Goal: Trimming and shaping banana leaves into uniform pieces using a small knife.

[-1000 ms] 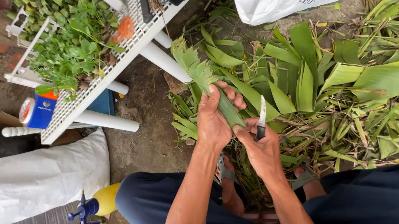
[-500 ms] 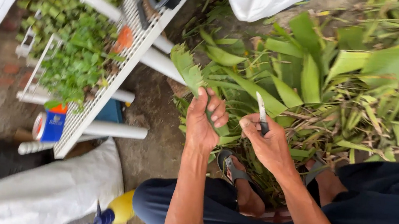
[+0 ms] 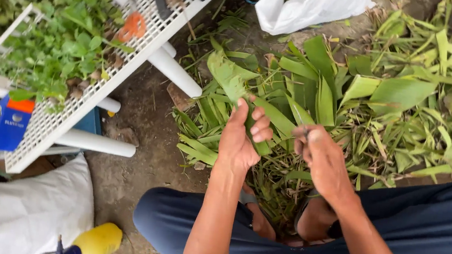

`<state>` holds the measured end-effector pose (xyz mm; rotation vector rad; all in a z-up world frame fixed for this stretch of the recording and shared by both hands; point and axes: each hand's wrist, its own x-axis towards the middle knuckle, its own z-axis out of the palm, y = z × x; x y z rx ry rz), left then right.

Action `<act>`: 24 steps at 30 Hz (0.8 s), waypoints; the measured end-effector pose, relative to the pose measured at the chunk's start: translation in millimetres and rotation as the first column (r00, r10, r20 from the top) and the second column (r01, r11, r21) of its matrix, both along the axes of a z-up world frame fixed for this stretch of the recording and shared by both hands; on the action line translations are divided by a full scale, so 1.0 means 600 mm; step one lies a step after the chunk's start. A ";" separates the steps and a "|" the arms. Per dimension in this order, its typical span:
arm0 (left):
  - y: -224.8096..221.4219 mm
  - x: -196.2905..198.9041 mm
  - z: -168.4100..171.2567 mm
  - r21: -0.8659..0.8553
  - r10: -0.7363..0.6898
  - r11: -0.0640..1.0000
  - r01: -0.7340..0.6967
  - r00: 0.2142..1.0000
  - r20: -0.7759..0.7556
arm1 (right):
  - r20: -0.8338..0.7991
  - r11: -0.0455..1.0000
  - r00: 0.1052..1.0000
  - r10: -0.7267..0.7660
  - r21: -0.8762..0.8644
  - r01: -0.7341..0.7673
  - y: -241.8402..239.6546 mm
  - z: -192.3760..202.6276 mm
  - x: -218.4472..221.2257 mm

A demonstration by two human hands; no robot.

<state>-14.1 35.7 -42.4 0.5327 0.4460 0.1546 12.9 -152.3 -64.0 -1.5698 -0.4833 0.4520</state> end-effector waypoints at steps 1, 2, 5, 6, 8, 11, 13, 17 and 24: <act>0.010 0.004 -0.025 -0.179 0.048 0.983 -0.039 0.998 0.046 | 0.094 0.998 0.994 -0.055 -0.029 0.058 0.001 -0.024 -0.008; 0.019 0.009 -0.050 -0.354 0.103 0.933 -0.066 0.991 0.086 | 0.189 0.992 0.976 -0.106 -0.050 0.117 0.001 -0.049 -0.015; 0.005 0.010 -0.040 -0.484 0.142 0.871 -0.079 0.985 0.095 | 0.457 0.967 0.852 -0.253 0.118 0.224 0.002 -0.024 -0.039; 0.001 0.015 -0.040 -0.485 0.152 0.870 -0.085 0.983 0.100 | 0.462 0.970 0.853 -0.245 0.118 0.214 0.000 -0.033 -0.038; -0.011 0.019 -0.043 -0.534 0.125 0.845 -0.038 0.984 0.127 | 0.501 0.942 0.801 -0.328 0.236 0.239 -0.007 -0.054 -0.046; -0.028 0.030 -0.017 -0.569 0.104 0.823 0.011 0.980 0.168 | 0.558 0.971 0.795 -0.239 0.135 0.198 0.005 -0.020 -0.032; -0.040 0.028 -0.002 -0.595 0.103 0.804 0.019 0.980 0.170 | 0.608 0.962 0.746 -0.272 0.144 0.233 0.002 -0.014 -0.033; -0.047 0.041 -0.023 -0.583 0.087 0.811 0.043 0.977 0.194 | 0.663 0.942 0.672 -0.330 0.182 0.282 -0.006 0.007 -0.031; -0.068 0.042 -0.021 -0.477 0.076 0.879 0.018 0.981 0.177 | 0.538 0.963 0.801 -0.264 0.096 0.253 -0.031 -0.014 -0.031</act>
